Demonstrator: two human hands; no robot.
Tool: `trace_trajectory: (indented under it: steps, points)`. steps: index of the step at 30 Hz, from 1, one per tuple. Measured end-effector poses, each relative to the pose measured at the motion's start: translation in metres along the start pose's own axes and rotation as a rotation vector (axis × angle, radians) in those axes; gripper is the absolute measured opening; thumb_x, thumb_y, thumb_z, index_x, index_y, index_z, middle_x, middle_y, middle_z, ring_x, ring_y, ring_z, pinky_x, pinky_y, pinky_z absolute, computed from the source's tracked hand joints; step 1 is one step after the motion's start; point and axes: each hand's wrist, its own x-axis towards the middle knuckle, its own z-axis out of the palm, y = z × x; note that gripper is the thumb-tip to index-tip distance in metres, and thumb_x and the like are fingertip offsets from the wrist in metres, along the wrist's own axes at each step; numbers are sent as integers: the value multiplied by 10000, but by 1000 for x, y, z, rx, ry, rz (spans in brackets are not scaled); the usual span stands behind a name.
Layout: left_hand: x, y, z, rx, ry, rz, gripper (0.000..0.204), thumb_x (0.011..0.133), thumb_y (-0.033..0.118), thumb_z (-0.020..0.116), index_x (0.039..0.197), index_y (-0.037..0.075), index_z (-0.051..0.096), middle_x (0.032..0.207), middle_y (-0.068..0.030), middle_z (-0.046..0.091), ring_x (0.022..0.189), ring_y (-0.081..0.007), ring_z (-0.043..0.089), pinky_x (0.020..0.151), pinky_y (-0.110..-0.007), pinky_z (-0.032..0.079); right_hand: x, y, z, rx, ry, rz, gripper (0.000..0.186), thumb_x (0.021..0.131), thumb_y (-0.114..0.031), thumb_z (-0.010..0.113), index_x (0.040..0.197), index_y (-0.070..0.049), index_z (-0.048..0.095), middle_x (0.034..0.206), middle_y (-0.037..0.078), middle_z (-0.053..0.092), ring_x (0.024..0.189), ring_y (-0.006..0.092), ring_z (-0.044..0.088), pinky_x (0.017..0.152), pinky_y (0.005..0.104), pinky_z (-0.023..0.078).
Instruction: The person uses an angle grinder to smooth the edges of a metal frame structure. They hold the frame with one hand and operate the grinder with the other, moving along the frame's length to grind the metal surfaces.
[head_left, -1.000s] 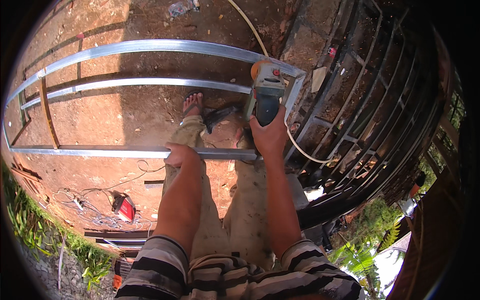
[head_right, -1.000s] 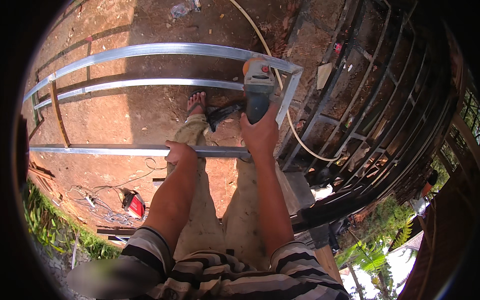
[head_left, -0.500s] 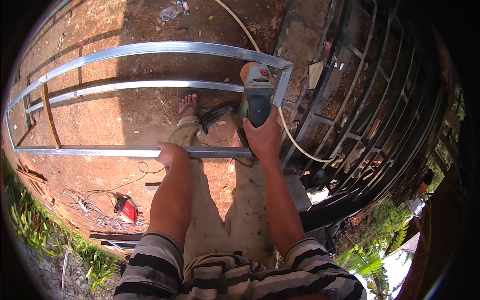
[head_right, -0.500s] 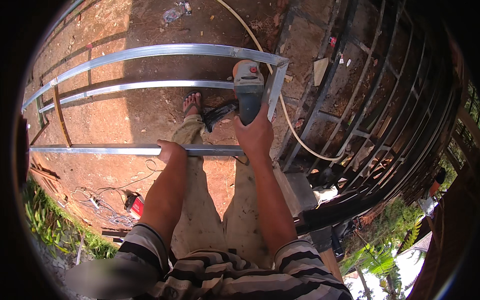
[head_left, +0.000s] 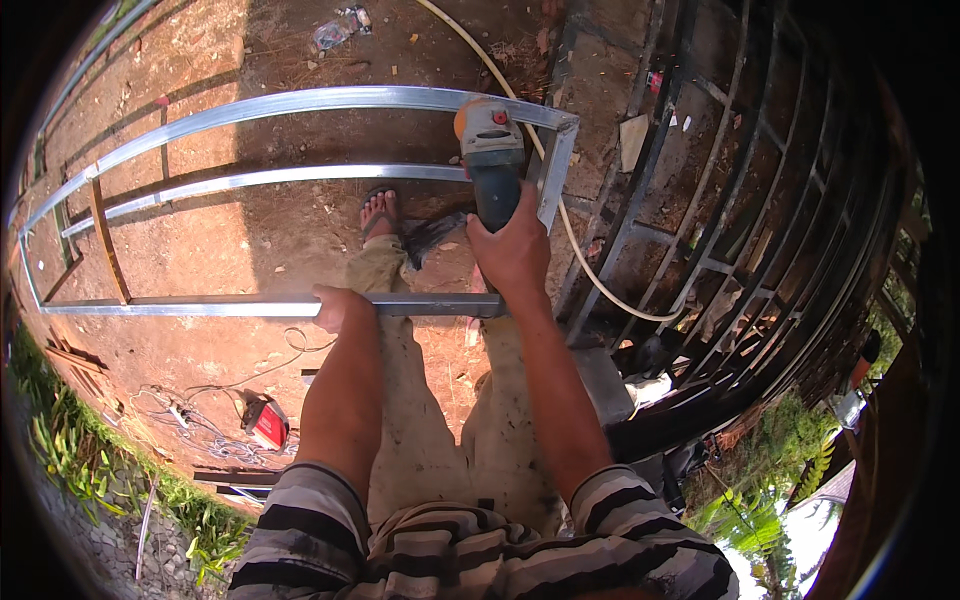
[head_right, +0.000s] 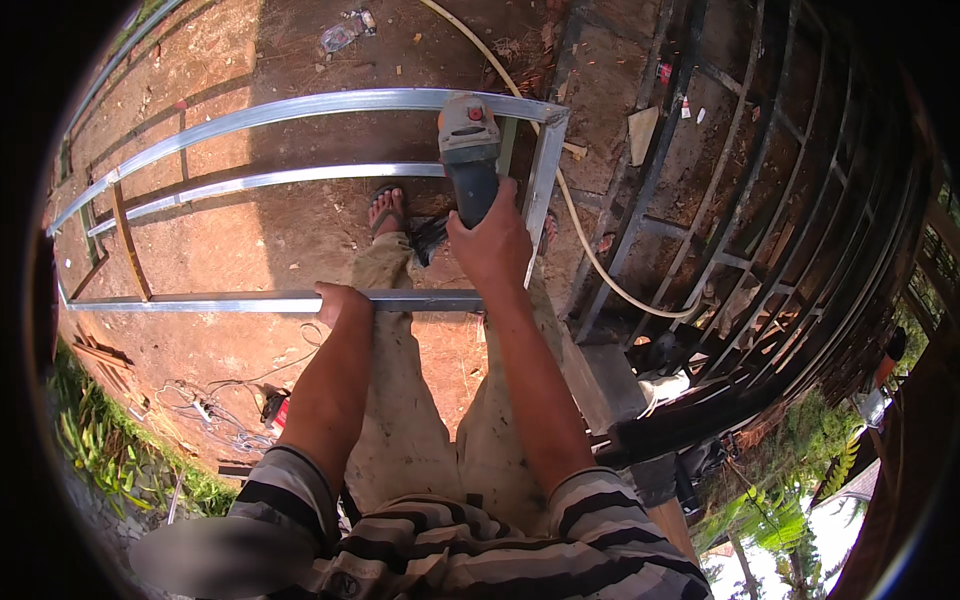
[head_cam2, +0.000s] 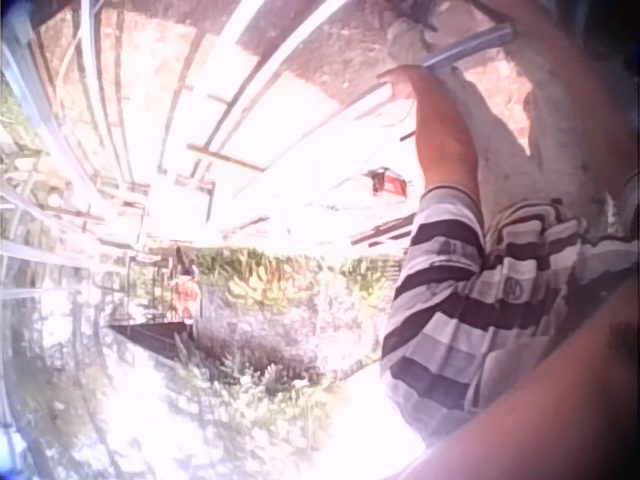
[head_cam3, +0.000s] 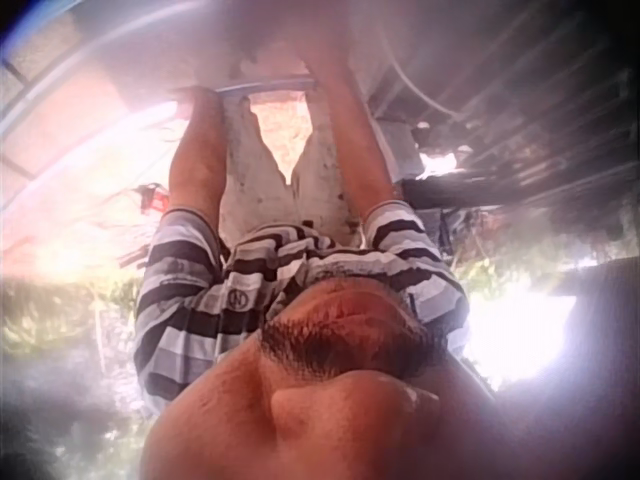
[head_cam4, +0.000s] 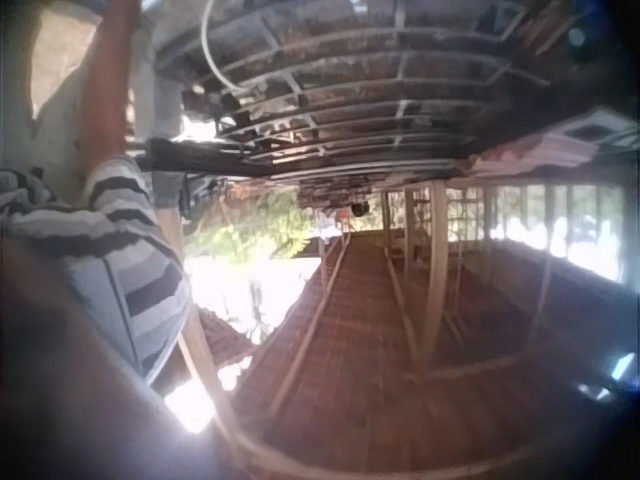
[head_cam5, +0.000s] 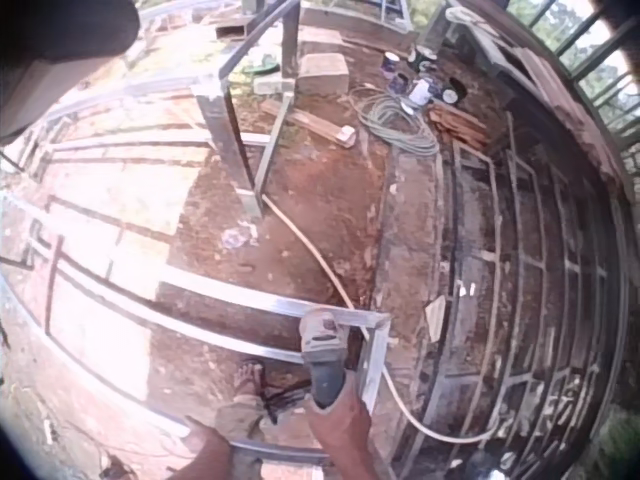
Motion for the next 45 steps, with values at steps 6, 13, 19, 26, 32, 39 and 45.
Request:
trace_trajectory:
  steps: [6,13,19,26,32,39,45]
  points:
    - [-13,9,-10,29,11,-20,697,915,557,644,1119,-108,690,1031,-319,755,986,-495,740,936,-589,580,-3,36,-17,-16,170,125,793,841,-299,852,1469,-12,461,1135,293,740,1041,494,738,901,563,572]
    - [-18,16,-19,70,-39,-66,719,920,584,629,1148,-94,697,1093,-316,754,1030,-482,736,960,-590,570,18,64,-35,39,283,168,746,842,-313,841,1416,-16,469,1125,312,732,1050,521,721,914,574,557]
    - [-24,18,-18,77,-25,-65,762,930,614,601,1198,-93,693,1138,-304,754,1048,-475,735,981,-571,567,23,63,-27,-67,375,104,722,856,-309,827,1415,-37,459,1109,301,734,1046,510,723,926,570,550]
    - [-22,17,-18,71,-35,-59,785,937,633,579,1209,-94,692,1158,-306,751,1058,-471,734,985,-560,569,32,58,-36,32,327,133,689,854,-286,827,1389,-35,472,1106,299,734,1033,505,728,913,572,554]
    - [-20,13,-18,83,-44,-12,772,951,621,572,1198,-100,691,1159,-307,750,1061,-476,731,989,-562,566,42,54,-37,66,358,158,728,815,-314,856,1366,6,503,1101,268,723,985,492,724,929,556,541]
    - [-20,14,-19,108,-53,-11,759,961,614,573,1185,-101,695,1130,-304,756,1040,-470,737,982,-563,569,48,65,-35,88,427,117,688,826,-313,858,1333,8,522,1089,281,733,988,502,730,906,553,549]
    - [-21,15,-22,94,-57,-15,742,963,603,582,1181,-97,699,1128,-287,763,1019,-463,744,977,-561,573,34,82,-34,70,400,114,663,825,-305,863,1308,8,533,1068,264,732,972,489,737,886,542,554]
